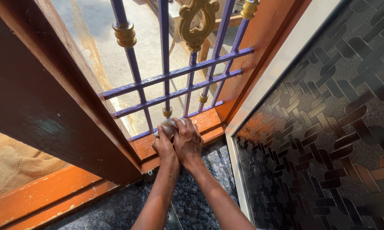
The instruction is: The person wipes a purple metal gate and an adjacent white-framed glass panel using a white cloth. The person cleans the gate bars and decorative elements, then moves to the glass panel, wiping its surface and frame.
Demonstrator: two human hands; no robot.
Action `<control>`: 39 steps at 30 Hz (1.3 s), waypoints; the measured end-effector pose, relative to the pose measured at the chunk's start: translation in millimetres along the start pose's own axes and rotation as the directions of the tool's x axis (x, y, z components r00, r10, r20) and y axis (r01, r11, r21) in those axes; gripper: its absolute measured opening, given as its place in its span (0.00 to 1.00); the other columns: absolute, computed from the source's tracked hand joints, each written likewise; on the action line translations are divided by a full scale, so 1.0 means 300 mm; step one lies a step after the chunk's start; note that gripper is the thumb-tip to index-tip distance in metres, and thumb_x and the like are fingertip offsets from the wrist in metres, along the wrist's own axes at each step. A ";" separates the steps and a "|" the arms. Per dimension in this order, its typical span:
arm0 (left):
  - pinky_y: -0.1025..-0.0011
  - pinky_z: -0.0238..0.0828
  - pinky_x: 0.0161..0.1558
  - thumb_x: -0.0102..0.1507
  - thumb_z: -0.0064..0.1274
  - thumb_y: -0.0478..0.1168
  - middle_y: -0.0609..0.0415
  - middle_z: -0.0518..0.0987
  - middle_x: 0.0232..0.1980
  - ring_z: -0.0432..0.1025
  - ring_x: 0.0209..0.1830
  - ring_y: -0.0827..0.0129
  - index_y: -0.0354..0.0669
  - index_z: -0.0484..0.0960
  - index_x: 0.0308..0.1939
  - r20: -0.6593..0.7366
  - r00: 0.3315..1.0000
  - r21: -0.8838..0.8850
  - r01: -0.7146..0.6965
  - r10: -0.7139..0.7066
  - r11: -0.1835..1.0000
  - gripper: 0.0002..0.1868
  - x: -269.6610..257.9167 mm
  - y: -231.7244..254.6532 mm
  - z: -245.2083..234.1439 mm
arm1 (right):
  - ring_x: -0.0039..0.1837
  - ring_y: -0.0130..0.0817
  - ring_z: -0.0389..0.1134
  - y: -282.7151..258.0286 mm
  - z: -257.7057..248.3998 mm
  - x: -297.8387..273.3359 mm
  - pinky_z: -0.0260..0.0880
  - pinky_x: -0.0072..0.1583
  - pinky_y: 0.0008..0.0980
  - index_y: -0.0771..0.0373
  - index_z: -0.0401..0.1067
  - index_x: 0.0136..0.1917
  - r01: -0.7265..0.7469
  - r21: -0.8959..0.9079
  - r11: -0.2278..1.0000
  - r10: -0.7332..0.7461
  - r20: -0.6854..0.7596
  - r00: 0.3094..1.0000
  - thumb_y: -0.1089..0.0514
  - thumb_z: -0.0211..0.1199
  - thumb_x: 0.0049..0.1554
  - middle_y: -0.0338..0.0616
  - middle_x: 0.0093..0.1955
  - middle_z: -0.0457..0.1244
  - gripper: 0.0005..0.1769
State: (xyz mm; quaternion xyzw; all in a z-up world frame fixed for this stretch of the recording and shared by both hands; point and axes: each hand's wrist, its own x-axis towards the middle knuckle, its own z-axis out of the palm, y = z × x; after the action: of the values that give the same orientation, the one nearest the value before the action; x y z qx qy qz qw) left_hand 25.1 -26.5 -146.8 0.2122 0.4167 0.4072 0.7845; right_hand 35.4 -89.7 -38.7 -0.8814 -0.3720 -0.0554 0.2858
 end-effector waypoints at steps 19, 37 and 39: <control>0.69 0.73 0.39 0.71 0.49 0.40 0.51 0.79 0.40 0.74 0.38 0.71 0.33 0.78 0.42 0.069 0.996 0.052 -0.066 0.062 0.996 0.11 -0.003 0.033 -0.037 | 0.56 0.37 0.66 0.050 0.014 -0.034 0.73 0.58 0.39 0.51 0.78 0.60 -0.022 -0.043 0.999 0.033 0.265 0.964 0.58 0.62 0.60 0.43 0.57 0.62 0.15; 0.61 0.65 0.67 0.68 0.38 0.34 0.43 0.69 0.69 0.68 0.67 0.59 0.44 0.62 0.76 0.175 0.933 0.605 -0.354 0.315 0.713 0.29 -0.193 0.171 -0.177 | 0.56 0.41 0.68 -0.021 0.165 -0.038 0.74 0.56 0.43 0.41 0.67 0.73 0.062 -0.051 0.997 -0.040 0.360 0.932 0.57 0.58 0.62 0.47 0.53 0.60 0.26; 0.58 0.62 0.68 0.64 0.37 0.28 0.44 0.67 0.74 0.65 0.70 0.58 0.43 0.60 0.77 0.250 0.891 0.570 -0.452 0.378 0.687 0.34 -0.186 0.191 -0.174 | 0.56 0.41 0.68 -0.013 0.162 -0.043 0.74 0.57 0.43 0.44 0.70 0.70 0.086 -0.051 0.995 -0.065 0.324 0.944 0.57 0.57 0.61 0.46 0.54 0.61 0.24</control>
State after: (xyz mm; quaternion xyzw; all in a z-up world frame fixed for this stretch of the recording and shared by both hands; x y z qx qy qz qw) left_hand -62.5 -39.2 -110.7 0.5665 0.4219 0.4036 0.5816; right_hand 17.8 -69.1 -81.1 -0.8723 -0.4454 0.0665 0.1903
